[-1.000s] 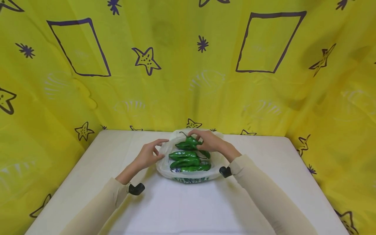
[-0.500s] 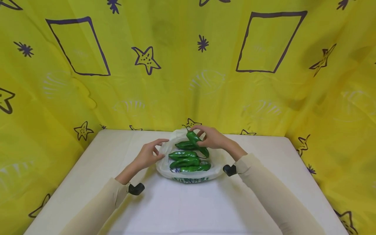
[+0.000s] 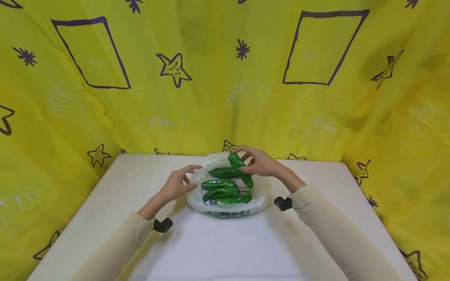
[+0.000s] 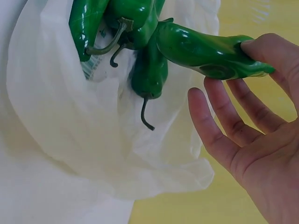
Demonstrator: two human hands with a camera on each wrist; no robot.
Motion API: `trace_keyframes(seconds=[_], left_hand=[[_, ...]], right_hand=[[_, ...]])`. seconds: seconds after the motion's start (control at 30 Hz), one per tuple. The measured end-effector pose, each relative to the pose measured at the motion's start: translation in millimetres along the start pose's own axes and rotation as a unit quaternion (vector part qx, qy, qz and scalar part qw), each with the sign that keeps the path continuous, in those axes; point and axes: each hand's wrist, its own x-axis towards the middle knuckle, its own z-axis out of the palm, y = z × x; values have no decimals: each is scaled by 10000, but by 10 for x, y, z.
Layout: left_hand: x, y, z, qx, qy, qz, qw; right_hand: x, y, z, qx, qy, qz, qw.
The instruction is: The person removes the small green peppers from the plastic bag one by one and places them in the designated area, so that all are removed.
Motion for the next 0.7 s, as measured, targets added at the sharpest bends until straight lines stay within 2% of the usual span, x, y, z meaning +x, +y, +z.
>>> trace_keyframes(seconds=[0.37,0.7], left_hand=[[8,9,-15,-58,-51,-82,9999],[-2,26,-26,-96,-22,-12,10000]], right_hand=[[-204,121,-181,66,252,11,9997],[-488,232,-405,-22,521,314,9981]])
